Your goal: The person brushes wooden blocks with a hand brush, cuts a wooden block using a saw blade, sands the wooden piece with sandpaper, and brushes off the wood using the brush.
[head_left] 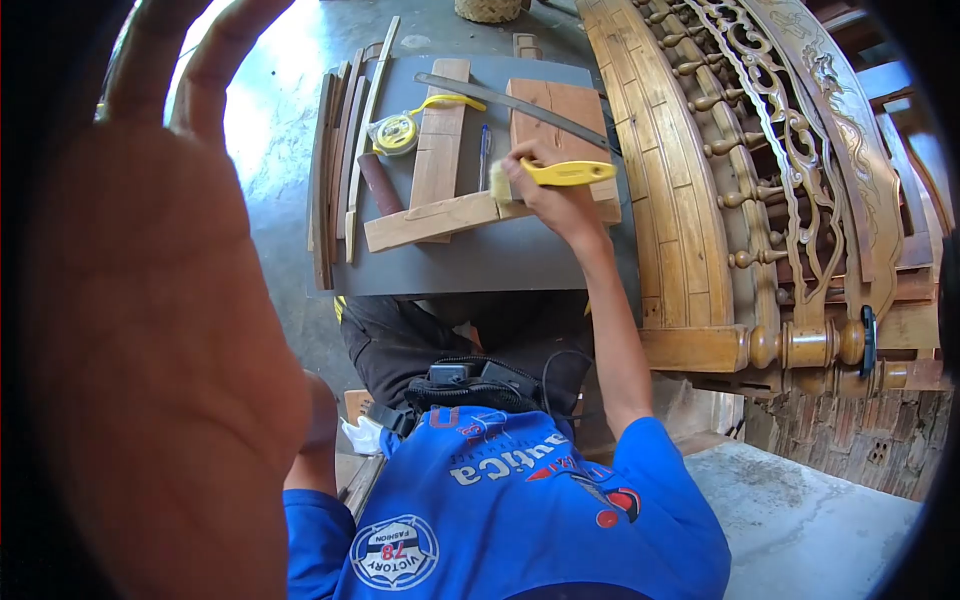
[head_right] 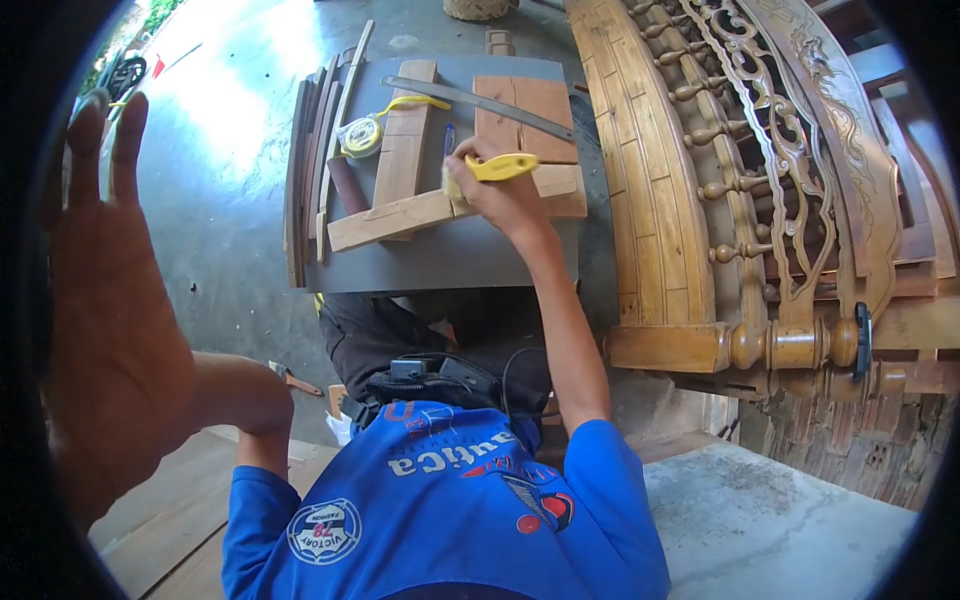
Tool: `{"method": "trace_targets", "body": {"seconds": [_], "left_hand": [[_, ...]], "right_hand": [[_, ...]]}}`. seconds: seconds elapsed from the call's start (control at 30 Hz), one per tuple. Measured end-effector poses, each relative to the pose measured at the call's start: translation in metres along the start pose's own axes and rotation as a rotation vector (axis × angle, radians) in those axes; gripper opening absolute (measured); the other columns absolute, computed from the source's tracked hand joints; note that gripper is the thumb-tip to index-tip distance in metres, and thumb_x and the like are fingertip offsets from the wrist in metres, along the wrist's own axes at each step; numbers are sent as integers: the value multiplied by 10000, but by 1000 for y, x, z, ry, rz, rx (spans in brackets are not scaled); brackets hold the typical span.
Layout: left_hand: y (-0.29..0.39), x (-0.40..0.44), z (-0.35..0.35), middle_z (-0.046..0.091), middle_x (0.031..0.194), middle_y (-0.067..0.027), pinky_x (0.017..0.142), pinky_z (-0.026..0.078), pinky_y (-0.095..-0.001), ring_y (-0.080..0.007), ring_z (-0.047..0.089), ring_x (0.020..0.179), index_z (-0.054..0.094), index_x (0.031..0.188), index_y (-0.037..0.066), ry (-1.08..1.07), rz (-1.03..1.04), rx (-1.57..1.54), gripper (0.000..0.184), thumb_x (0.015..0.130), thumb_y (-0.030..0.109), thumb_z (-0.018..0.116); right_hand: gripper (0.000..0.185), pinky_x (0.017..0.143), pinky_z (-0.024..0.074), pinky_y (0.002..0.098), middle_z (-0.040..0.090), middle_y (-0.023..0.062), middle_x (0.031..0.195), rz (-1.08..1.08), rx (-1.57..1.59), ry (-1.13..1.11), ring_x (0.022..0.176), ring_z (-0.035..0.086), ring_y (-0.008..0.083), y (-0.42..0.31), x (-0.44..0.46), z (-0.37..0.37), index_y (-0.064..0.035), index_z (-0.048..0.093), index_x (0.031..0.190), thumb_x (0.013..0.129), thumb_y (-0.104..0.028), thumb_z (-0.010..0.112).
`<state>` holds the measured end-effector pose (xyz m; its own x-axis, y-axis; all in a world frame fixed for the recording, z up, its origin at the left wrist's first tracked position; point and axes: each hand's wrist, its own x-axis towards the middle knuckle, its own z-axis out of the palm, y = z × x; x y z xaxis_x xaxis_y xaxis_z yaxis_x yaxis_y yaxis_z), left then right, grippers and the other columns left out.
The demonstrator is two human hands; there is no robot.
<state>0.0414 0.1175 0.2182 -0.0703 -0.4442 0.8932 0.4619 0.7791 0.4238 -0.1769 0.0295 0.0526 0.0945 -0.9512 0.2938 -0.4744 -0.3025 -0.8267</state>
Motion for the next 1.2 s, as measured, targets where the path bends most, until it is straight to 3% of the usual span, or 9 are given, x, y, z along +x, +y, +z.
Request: {"method": "trace_targets", "body": {"seconds": [0.03, 0.17, 0.3, 0.37, 0.47, 0.6, 1.0, 1.13, 1.2], "left_hand": [[-2, 1, -1, 570, 951, -86, 798, 430, -285, -158, 541, 909, 550, 1061, -10, 0, -10, 1, 376, 773, 214, 640], [-24, -9, -2, 568, 940, -80, 785, 435, -277, -148, 540, 899, 551, 1056, -9, -7, -156, 57, 357, 785, 210, 630], [-111, -64, -14, 583, 939, -48, 813, 423, -313, -143, 531, 922, 581, 1035, 43, -7, -1050, 289, 371, 740, 246, 681], [-163, -129, -36, 576, 1031, -72, 799, 413, -331, -184, 546, 965, 539, 1082, 83, -298, -755, 817, 459, 683, 228, 712], [-167, -151, -26, 544, 1048, -76, 811, 399, -363, -227, 535, 985, 480, 1124, 133, -560, -709, 1189, 552, 639, 236, 724], [-180, -166, -18, 518, 932, -48, 743, 396, -373, -235, 531, 892, 445, 1126, 172, -594, -572, 1497, 592, 603, 215, 720], [-195, -170, -21, 534, 849, -73, 712, 416, -366, -250, 554, 788, 495, 949, 121, -632, -563, 1589, 381, 619, 168, 679], [-193, -165, -22, 540, 847, -85, 706, 419, -367, -263, 558, 782, 499, 924, 107, -641, -591, 1554, 365, 605, 148, 670], [-192, -168, -21, 542, 844, -89, 704, 419, -366, -265, 559, 783, 501, 911, 97, -650, -582, 1555, 358, 595, 136, 664]], "right_hand": [[233, 656, 457, 321, 610, 119, 780, 145, -28, -151, 731, 599, 202, -4, -4, -2, -15, 581, 876, 829, -243, 580], [246, 637, 446, 244, 603, 54, 767, -110, -55, 49, 700, 553, 116, 15, -7, 5, -15, 591, 894, 857, -258, 572], [214, 620, 446, 286, 592, 69, 707, 168, 166, 99, 705, 577, 148, 7, -13, -2, -18, 582, 846, 822, -231, 581], [205, 606, 444, 285, 581, 59, 673, 172, 171, 148, 683, 566, 126, 8, -18, 3, -19, 577, 824, 829, -223, 571], [204, 585, 441, 291, 561, 53, 638, 96, 80, 43, 635, 547, 122, 25, -28, 11, -21, 561, 786, 830, -220, 569], [171, 612, 442, 324, 576, 94, 663, 111, 178, 94, 636, 545, 185, -7, -37, 8, -22, 545, 777, 823, -186, 565], [130, 595, 447, 326, 576, 114, 678, 7, -163, -21, 618, 578, 230, -13, -33, 12, 1, 543, 761, 809, -119, 555], [153, 543, 449, 350, 568, 153, 616, -160, -58, 219, 554, 567, 292, -9, -23, 24, 10, 534, 743, 786, -133, 565], [143, 564, 449, 368, 567, 176, 626, 75, -104, 35, 588, 577, 318, -6, -25, 19, 9, 533, 745, 784, -127, 554]]}}
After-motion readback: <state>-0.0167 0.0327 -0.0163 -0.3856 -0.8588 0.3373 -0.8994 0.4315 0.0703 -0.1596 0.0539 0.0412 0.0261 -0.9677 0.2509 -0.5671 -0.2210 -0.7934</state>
